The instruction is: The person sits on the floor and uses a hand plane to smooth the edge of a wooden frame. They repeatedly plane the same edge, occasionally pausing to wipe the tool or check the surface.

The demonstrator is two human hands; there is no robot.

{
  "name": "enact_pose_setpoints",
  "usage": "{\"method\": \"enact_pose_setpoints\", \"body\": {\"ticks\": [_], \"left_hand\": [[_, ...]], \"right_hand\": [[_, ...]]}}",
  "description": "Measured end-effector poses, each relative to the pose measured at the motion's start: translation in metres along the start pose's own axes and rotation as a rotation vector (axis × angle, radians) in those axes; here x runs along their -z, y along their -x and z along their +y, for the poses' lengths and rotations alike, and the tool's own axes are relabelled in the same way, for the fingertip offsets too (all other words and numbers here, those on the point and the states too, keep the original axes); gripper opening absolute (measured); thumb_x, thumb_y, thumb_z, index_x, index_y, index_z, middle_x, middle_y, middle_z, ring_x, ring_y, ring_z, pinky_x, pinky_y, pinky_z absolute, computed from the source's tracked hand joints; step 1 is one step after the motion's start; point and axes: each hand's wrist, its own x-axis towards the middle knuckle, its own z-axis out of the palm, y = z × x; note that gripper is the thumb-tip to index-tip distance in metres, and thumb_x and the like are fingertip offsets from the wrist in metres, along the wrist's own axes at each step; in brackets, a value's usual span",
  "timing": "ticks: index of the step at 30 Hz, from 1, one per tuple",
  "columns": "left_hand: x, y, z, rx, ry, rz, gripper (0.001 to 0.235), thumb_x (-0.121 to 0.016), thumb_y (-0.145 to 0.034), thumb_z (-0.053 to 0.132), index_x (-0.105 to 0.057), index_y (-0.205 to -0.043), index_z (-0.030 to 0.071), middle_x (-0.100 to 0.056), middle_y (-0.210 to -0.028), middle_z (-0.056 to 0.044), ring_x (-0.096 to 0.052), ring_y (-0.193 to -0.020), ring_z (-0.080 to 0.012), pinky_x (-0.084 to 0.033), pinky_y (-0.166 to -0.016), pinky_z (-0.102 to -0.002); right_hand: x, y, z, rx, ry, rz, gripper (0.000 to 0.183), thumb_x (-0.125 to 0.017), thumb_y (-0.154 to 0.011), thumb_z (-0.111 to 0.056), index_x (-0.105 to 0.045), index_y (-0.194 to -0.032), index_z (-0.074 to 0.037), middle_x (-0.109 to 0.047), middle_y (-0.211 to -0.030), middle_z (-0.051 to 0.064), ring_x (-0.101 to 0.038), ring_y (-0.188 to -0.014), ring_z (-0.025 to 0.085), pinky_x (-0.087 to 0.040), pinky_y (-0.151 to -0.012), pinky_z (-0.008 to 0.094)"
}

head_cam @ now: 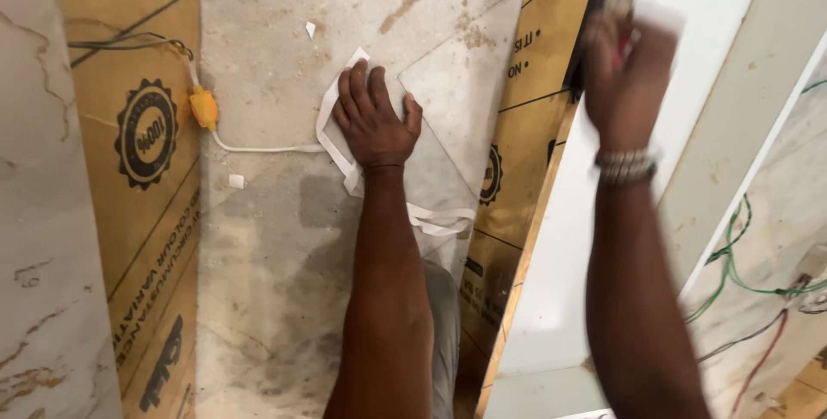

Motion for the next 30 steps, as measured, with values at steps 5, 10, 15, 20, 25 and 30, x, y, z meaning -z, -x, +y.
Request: {"method": "enact_pose_setpoints", "body": {"ticks": [5, 10, 15, 20, 25, 30], "left_hand": [[0.003, -0.002, 0.001, 0.016, -0.015, -0.012, 0.06, -0.067, -0.089, 0.04, -0.051, -0.138, 0.008, -0.047, -0.15, -0.014, -0.04, -0.144, -0.0355, -0.035, -0.113, -0.052], [0.004, -0.004, 0.005, 0.008, -0.032, 0.018, 0.057, -0.067, -0.091, 0.039, -0.051, -0.137, 0.01, -0.046, -0.15, -0.013, -0.039, -0.145, -0.0354, -0.034, -0.114, -0.052], [0.003, 0.0, 0.004, 0.02, -0.033, 0.007, 0.058, -0.067, -0.09, 0.039, -0.052, -0.138, 0.01, -0.046, -0.151, -0.012, -0.039, -0.145, -0.0343, -0.034, -0.114, -0.052], [0.001, -0.003, 0.003, 0.035, -0.028, -0.025, 0.058, -0.066, -0.09, 0.04, -0.052, -0.138, 0.011, -0.046, -0.151, -0.012, -0.039, -0.145, -0.0343, -0.034, -0.114, -0.051], [0.001, -0.005, 0.004, 0.02, -0.048, 0.001, 0.058, -0.066, -0.091, 0.04, -0.052, -0.138, 0.01, -0.046, -0.151, -0.013, -0.039, -0.145, -0.0341, -0.035, -0.115, -0.052], [0.003, -0.003, 0.004, 0.031, -0.05, -0.023, 0.057, -0.066, -0.091, 0.04, -0.053, -0.137, 0.009, -0.047, -0.15, -0.013, -0.04, -0.145, -0.034, -0.035, -0.114, -0.051]], "right_hand": [[0.088, 0.258, -0.102, -0.52, -0.097, -0.281, 0.03, -0.072, -0.094, -0.025, -0.073, -0.113, -0.003, -0.056, -0.127, 0.021, -0.068, -0.094, 0.022, -0.062, -0.067, 0.032], [0.131, 0.364, -0.158, -0.702, -0.093, -0.406, 0.033, -0.076, -0.08, -0.017, -0.076, -0.109, -0.001, -0.054, -0.127, 0.023, -0.072, -0.087, 0.024, -0.062, -0.071, 0.034], [0.101, 0.292, -0.132, -0.427, -0.044, -0.219, 0.029, -0.077, -0.09, -0.014, -0.076, -0.115, 0.002, -0.059, -0.127, 0.02, -0.066, -0.105, 0.028, -0.058, -0.079, 0.035], [0.075, 0.136, -0.115, -0.275, -0.099, -0.154, 0.028, -0.078, -0.096, -0.017, -0.076, -0.117, 0.002, -0.056, -0.128, 0.022, -0.066, -0.101, 0.027, -0.059, -0.077, 0.035], [0.055, 0.035, -0.108, -0.206, -0.083, -0.127, 0.023, -0.078, -0.102, -0.018, -0.077, -0.116, 0.0, -0.056, -0.126, 0.022, -0.065, -0.104, 0.026, -0.059, -0.084, 0.037], [0.009, -0.064, -0.057, -0.023, -0.092, 0.023, 0.018, -0.077, -0.104, -0.015, -0.069, -0.107, 0.0, -0.06, -0.118, 0.019, -0.062, -0.103, 0.024, -0.059, -0.084, 0.035]]}}
